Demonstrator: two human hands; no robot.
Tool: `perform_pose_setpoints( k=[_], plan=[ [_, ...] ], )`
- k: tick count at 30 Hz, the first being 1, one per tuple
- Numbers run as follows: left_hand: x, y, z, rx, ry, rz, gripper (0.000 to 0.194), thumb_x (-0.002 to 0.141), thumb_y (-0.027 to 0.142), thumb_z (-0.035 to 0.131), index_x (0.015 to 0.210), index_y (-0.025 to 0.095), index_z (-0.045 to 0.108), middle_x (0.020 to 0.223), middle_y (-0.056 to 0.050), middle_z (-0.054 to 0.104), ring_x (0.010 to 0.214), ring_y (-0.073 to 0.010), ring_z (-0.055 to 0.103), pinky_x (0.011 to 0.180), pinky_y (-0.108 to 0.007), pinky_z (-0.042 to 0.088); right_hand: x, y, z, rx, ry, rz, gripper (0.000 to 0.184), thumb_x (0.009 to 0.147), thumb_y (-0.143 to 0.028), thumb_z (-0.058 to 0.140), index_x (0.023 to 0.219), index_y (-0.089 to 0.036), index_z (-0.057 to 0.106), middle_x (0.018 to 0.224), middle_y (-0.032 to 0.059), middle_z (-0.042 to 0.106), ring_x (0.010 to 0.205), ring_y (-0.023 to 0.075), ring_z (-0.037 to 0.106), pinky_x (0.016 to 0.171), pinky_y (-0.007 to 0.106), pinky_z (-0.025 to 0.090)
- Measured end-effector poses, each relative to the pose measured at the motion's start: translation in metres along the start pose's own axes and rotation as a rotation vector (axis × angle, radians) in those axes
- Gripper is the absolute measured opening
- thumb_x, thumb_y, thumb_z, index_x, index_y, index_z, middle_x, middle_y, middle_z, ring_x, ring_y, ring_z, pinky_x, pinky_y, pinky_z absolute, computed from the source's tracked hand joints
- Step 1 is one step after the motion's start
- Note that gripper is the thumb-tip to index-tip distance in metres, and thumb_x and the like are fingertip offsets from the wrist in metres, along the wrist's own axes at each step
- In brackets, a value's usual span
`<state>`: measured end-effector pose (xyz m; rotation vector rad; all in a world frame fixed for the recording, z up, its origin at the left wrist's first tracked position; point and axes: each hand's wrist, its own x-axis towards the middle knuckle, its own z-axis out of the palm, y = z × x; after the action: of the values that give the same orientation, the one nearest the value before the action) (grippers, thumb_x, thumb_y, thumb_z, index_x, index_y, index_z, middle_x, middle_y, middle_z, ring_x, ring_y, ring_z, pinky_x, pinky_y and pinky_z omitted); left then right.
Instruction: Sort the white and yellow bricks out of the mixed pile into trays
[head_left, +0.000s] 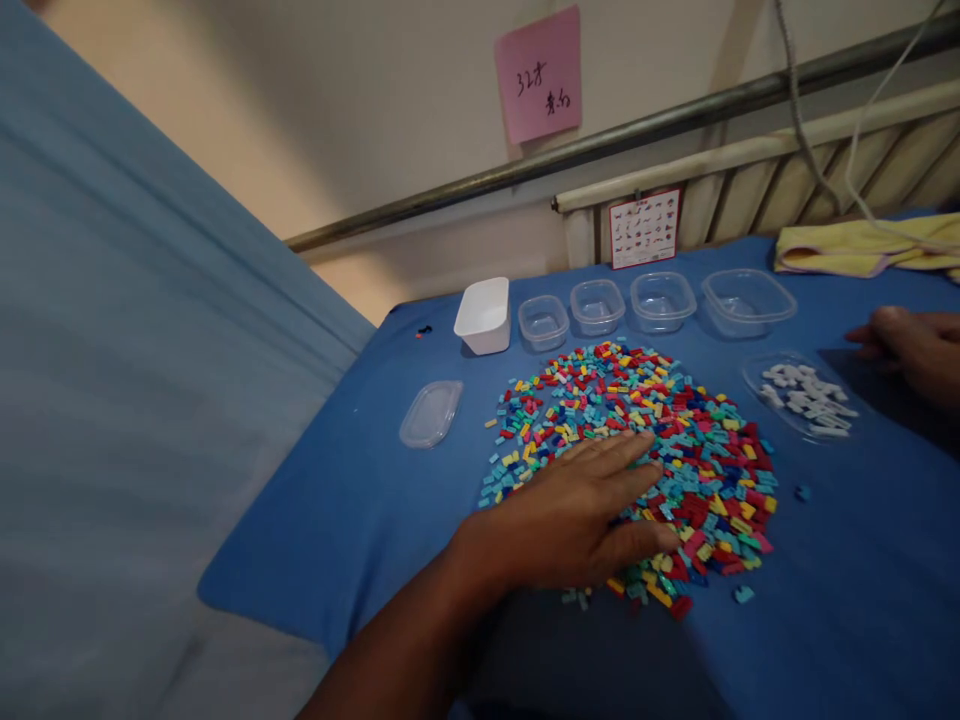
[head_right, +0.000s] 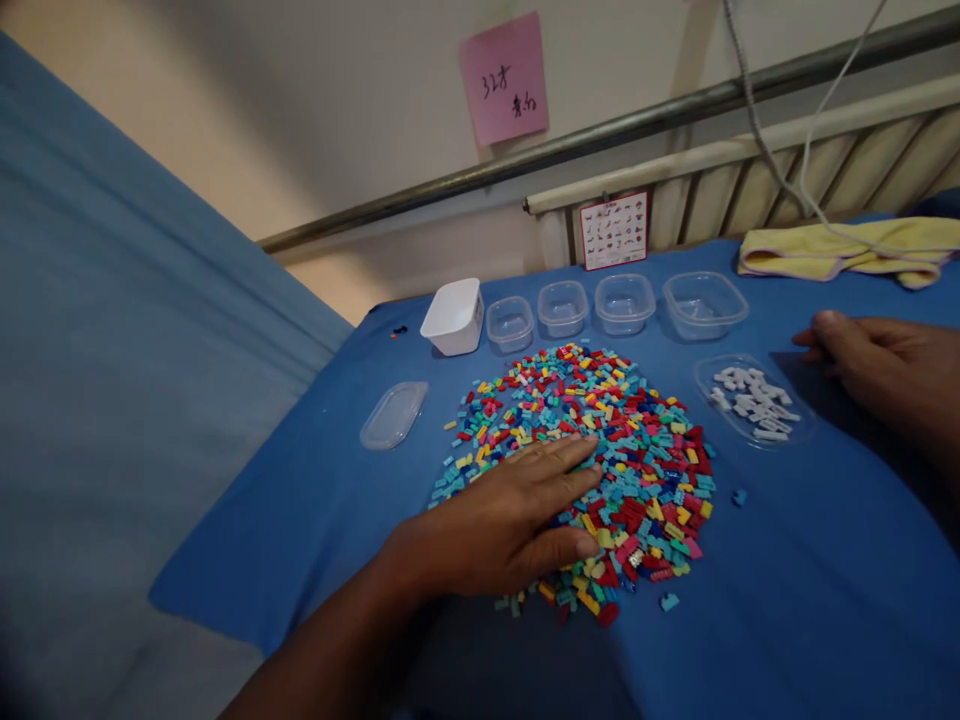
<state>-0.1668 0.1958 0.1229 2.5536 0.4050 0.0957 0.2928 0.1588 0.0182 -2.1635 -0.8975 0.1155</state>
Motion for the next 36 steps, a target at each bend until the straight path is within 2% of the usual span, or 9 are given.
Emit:
perform_pose_setpoints(
  k=[3,5,7,9,14,24,30,33,36],
  plan=[
    [0.009,-0.019,-0.018,0.068,0.225,-0.118,0.042,0.116,0.05,0.053,0.128,0.017,0.076,0.138,-0.011,0.074,0.132,-0.027,0.067,0.114,-0.043,0.053,-0.005,-0.017,-0.005,0.054,-0.08,0.105,0.035,0.085,-0.063,0.062,0.085,-0.034,0.084,0.096,0.0094,0.085,0.089,0.0355,0.078,0.073,0.05,0.058],
    [0.02,-0.04,-0.034,0.194,0.344,-0.335,0.03,0.113,0.04,0.058,0.115,0.018,0.078,0.117,-0.009,0.077,0.114,-0.0286,0.071,0.099,-0.045,0.057,-0.009,-0.03,-0.009,0.047,-0.093,0.113,0.035,0.082,-0.062,0.061,0.08,-0.033,0.081,0.094,0.0093,0.084,0.093,0.0377,0.078,0.079,0.052,0.058],
    [0.034,-0.063,-0.048,0.341,0.311,-0.523,0.026,0.109,0.033,0.061,0.119,0.017,0.079,0.12,-0.011,0.076,0.114,-0.0329,0.071,0.095,-0.047,0.056,-0.012,-0.04,-0.012,0.057,-0.099,0.107,0.036,0.08,-0.062,0.061,0.079,-0.031,0.08,0.09,0.0098,0.084,0.094,0.0397,0.078,0.08,0.053,0.058],
    [0.048,-0.081,-0.057,0.386,0.256,-0.589,0.027,0.108,0.029,0.06,0.123,0.018,0.08,0.124,-0.012,0.075,0.116,-0.0325,0.071,0.096,-0.045,0.055,-0.014,-0.045,-0.013,0.061,-0.111,0.114,0.037,0.079,-0.062,0.062,0.079,-0.029,0.08,0.086,0.0103,0.083,0.093,0.0409,0.078,0.079,0.053,0.057],
    [0.063,-0.101,-0.056,0.391,0.17,-0.563,0.027,0.105,0.025,0.059,0.12,0.021,0.082,0.124,-0.008,0.075,0.108,-0.0264,0.071,0.086,-0.037,0.052,-0.011,-0.046,-0.012,0.041,-0.134,0.147,0.041,0.078,-0.061,0.061,0.083,-0.027,0.082,0.089,0.0099,0.084,0.097,0.0403,0.078,0.086,0.052,0.055],
    [0.071,-0.095,-0.064,0.442,0.042,-0.622,0.019,0.098,0.026,0.061,0.102,0.021,0.079,0.112,-0.007,0.078,0.086,-0.0231,0.068,0.064,-0.036,0.035,-0.011,-0.048,-0.012,0.048,-0.136,0.159,0.048,0.077,-0.066,0.058,0.084,-0.025,0.083,0.088,0.0091,0.083,0.093,0.0373,0.076,0.081,0.048,0.054],
    [0.061,-0.093,-0.062,0.44,0.137,-0.607,0.019,0.105,0.029,0.057,0.102,0.019,0.073,0.103,-0.008,0.077,0.086,-0.0251,0.066,0.069,-0.037,0.036,-0.01,-0.042,-0.012,0.1,-0.103,0.103,0.048,0.084,-0.063,0.058,0.092,-0.024,0.085,0.094,0.0082,0.084,0.096,0.0337,0.076,0.085,0.045,0.055],
    [0.064,-0.088,-0.059,0.234,0.289,-0.589,0.016,0.104,0.032,0.061,0.106,0.019,0.071,0.096,-0.005,0.075,0.083,-0.0223,0.066,0.071,-0.035,0.04,-0.006,-0.036,-0.01,0.118,-0.128,0.079,0.046,0.088,-0.06,0.06,0.093,-0.023,0.086,0.093,0.0073,0.084,0.093,0.0313,0.076,0.086,0.043,0.055],
    [0.085,-0.074,-0.048,-0.069,0.38,-0.456,0.016,0.1,0.034,0.07,0.106,0.019,0.07,0.093,-0.001,0.075,0.081,-0.0186,0.066,0.073,-0.032,0.045,-0.003,-0.036,-0.009,0.127,-0.146,0.044,0.045,0.092,-0.058,0.06,0.095,-0.021,0.086,0.092,0.008,0.083,0.09,0.0294,0.074,0.087,0.041,0.054]
  ],
)
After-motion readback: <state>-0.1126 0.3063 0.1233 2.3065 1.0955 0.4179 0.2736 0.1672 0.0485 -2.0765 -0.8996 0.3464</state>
